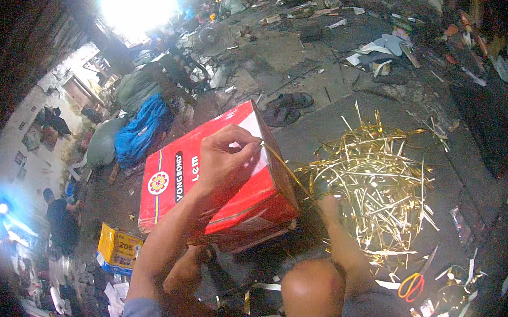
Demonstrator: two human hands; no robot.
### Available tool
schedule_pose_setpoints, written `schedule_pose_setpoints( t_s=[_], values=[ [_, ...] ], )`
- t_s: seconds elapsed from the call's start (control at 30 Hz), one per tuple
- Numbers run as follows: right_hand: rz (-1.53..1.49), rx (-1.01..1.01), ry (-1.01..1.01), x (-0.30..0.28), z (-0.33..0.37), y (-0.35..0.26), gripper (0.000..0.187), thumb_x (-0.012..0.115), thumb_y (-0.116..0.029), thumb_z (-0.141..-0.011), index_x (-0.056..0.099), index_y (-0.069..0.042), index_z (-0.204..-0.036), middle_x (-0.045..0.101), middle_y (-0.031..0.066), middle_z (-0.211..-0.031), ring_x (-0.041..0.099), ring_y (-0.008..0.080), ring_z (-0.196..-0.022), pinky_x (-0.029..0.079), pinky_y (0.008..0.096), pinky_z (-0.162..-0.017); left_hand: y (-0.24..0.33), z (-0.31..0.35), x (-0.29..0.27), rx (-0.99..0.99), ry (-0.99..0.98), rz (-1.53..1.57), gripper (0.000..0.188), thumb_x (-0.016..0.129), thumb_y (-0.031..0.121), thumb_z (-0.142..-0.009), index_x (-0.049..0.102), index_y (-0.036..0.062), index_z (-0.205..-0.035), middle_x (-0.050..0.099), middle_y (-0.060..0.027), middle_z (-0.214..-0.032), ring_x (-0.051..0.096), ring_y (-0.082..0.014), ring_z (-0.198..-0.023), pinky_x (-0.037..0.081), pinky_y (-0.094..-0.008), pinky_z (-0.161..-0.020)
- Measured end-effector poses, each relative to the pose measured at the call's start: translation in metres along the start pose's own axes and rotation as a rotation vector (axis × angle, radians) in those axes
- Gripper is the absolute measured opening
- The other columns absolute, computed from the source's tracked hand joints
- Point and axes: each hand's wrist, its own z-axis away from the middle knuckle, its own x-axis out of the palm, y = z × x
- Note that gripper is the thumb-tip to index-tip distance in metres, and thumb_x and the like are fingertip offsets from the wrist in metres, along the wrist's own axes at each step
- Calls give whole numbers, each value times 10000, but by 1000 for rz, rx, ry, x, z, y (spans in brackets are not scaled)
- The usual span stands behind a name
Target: The person wraps a red cardboard box with white tape, repeatedly folding and pressing the tape around the box edges. The person adjusts the box position and continues applying tape to secure it.
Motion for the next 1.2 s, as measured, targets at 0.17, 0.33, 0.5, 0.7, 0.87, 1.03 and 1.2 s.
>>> schedule_pose_setpoints(
  t_s=[0.17,0.33,0.5,0.7,0.87,1.03,1.2],
  values=[
    [92,150,15,-10,8,-3,255,673,-211,-861,731,30,-804,728,290,-899,725,458,-920,574,551,-800,-1,-2,3,9,-10,42,41,769,29,-847,794,16,-876,737,-64,-868,683,-101,-784,550,-253,-668],
    [16,357,110,-3,12,10,261,676,-215,-861,732,35,-816,732,290,-913,725,465,-930,577,549,-810,7,-3,0,84,-32,-38,54,763,36,-856,795,18,-895,709,-48,-848,662,-93,-753,519,-244,-635],
    [4,455,170,-7,11,22,267,679,-219,-860,734,40,-828,736,291,-927,724,471,-940,580,548,-821,9,-5,-10,311,-71,-182,86,754,18,-845,790,23,-923,716,-79,-886,677,-136,-759,532,-281,-644],
    [111,375,102,-25,15,47,237,605,-175,-886,752,-5,-964,738,269,-938,740,422,-860,592,530,-782,5,-11,-10,509,-145,-218,200,742,-21,-821,780,34,-1009,721,-112,-961,721,-244,-835,585,-329,-719],
    [-36,315,66,-58,34,9,358,615,-286,-922,705,34,-1057,726,313,-999,701,497,-979,553,562,-862,-7,2,-19,431,-117,-199,188,711,21,-849,786,44,-1021,733,-128,-979,730,-252,-835,590,-345,-748],
    [378,342,-62,-57,26,36,235,533,-173,-982,726,-45,-1027,753,200,-957,760,349,-925,617,469,-788,-9,-2,-15,667,-129,-293,246,682,179,-915,788,79,-1112,714,-119,-992,714,-280,-927,574,-382,-781],
    [88,182,-45,-88,73,26,385,602,-354,-971,706,16,-937,729,278,-915,721,462,-877,553,518,-800,19,25,-6,641,-18,-753,251,708,341,-915,787,158,-1067,692,-59,-1098,665,-245,-1015,557,-402,-803]
  ],
)
